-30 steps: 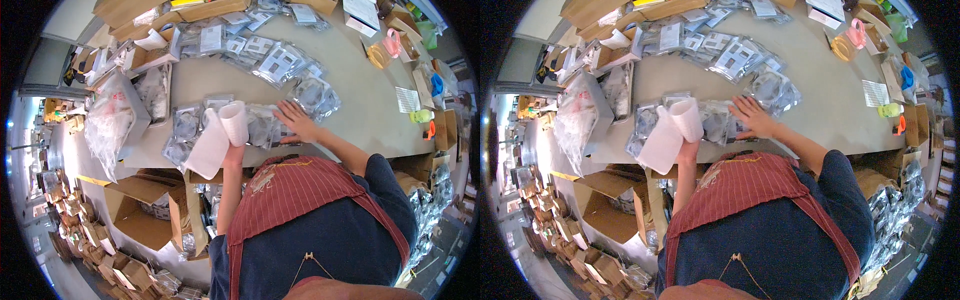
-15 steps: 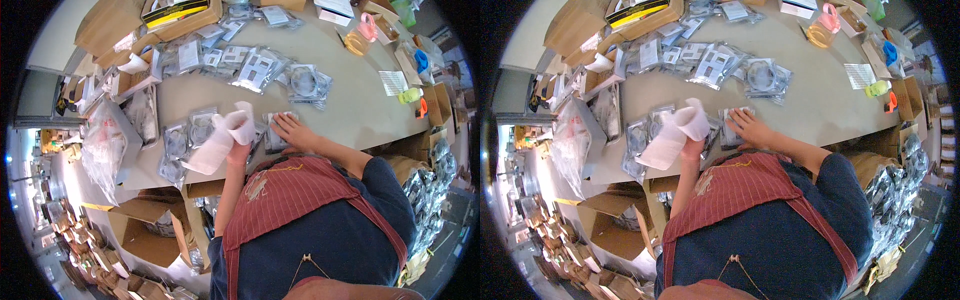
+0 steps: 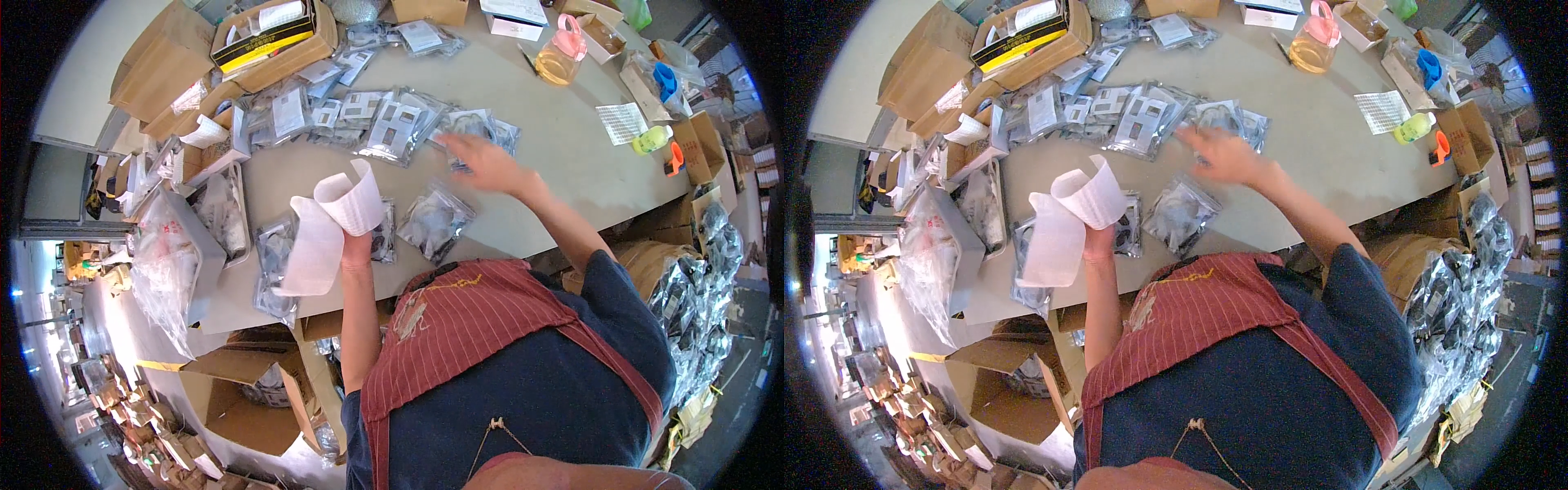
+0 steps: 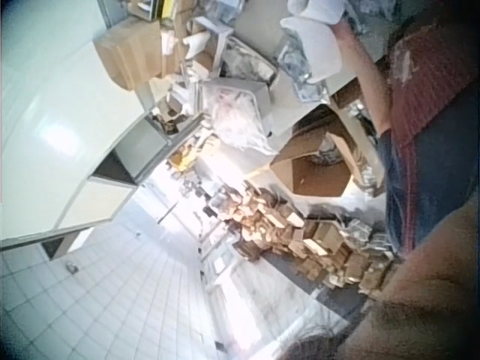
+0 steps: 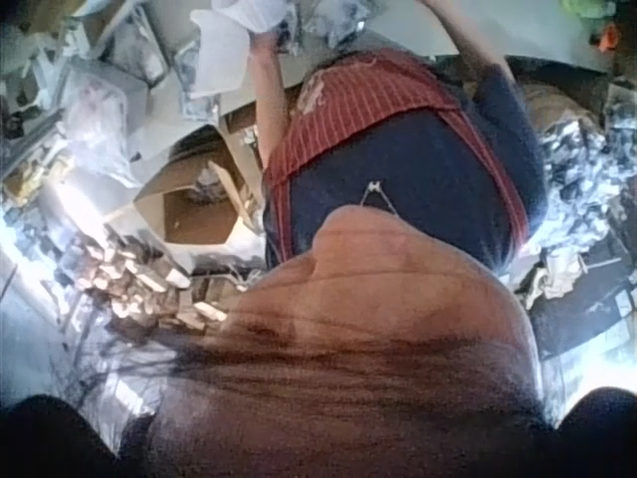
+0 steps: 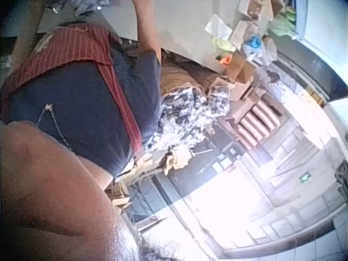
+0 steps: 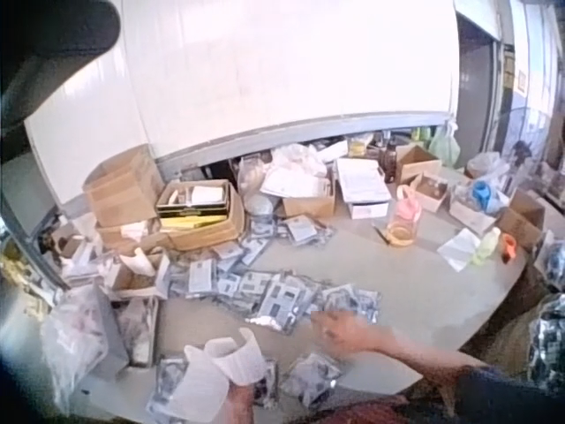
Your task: The person organizes numerous small silver-pouched items on a table, consulting a printed checklist while moving the pouches into various cardboard boxes on the floor.
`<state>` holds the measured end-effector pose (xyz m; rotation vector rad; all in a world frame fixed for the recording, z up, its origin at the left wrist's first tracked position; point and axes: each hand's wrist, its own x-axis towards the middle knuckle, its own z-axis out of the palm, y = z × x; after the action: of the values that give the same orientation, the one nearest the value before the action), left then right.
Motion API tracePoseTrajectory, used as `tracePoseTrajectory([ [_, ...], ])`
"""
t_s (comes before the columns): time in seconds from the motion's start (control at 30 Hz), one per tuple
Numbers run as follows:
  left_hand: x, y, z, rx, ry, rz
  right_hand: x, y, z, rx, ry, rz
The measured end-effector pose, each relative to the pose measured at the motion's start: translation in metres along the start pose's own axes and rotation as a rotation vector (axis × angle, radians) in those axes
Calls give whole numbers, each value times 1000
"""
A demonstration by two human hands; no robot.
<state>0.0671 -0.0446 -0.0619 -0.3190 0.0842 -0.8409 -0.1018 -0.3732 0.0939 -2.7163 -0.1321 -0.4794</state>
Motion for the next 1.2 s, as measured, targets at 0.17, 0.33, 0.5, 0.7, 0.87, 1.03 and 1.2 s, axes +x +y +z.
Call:
tracePoseTrajectory([
  [0.17,7,-44,26,2100,-7,220,18,19,48,-358,-252,881],
  [0.33,17,-132,41,2463,-263,185,-1,2,82,-371,-209,585],
  [0.5,-18,-149,42,1146,288,-214,-53,-6,56,-260,-261,246],
  [0.7,-1,-148,41,862,395,-52,-139,-3,21,163,-173,178],
  [0.87,19,-138,33,806,434,172,-129,-21,18,576,-158,0],
  [1.03,21,-135,58,539,354,236,-77,36,10,165,48,107],
  [1.2,19,-127,64,510,388,37,-77,92,6,-210,-109,379],
])
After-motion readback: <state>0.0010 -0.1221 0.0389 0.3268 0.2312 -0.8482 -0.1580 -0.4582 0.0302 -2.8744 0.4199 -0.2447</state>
